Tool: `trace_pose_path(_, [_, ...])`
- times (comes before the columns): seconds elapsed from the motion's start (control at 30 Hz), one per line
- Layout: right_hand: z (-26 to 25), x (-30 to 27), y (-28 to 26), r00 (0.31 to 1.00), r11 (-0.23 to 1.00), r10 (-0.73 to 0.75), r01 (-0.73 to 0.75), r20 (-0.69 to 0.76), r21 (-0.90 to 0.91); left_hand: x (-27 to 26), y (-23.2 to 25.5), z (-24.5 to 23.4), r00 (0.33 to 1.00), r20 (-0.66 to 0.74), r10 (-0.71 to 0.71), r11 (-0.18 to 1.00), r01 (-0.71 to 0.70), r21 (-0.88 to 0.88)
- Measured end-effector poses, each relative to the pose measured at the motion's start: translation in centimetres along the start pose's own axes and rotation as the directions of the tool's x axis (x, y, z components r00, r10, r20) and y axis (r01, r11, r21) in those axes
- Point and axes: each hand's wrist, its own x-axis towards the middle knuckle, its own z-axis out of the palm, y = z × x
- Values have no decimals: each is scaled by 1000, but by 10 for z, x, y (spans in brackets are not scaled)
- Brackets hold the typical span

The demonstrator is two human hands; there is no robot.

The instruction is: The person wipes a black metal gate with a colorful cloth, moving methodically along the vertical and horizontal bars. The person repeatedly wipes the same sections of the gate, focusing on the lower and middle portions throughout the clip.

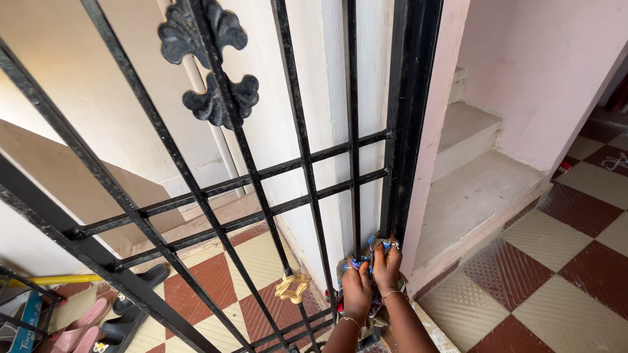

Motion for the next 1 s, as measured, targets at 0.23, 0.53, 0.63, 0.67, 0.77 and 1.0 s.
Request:
trace_pose_path(0.23, [0, -6, -16, 1000, 1000, 6, -6, 1, -15, -9, -8, 2, 1000, 7, 7, 998, -8, 64])
trace_pose_path(0.53, [-3, -20, -10, 999, 995, 37, -38, -13, -94, -26, -43, 11, 999, 38, -20, 999, 19, 37])
trace_pose_path(0.63, [-4, -28, -3, 998, 991, 57, -59, -25, -118, -35, -68, 19, 999, 41, -6, 993, 1, 114])
trace_pose_path(0.67, [-5, -29, -1, 998, 990, 60, -63, -29, -122, -36, -73, 21, 999, 43, -8, 990, 2, 139])
trace_pose_path(0.77, [-5, -33, 7, 994, 981, 92, -99, -50, -165, -38, -77, 22, 993, 85, -86, 992, 78, 102])
trace_pose_path(1.0, [-6, -44, 20, 997, 989, 62, -68, -52, -133, -51, -103, 31, 992, 85, -96, 980, 79, 184])
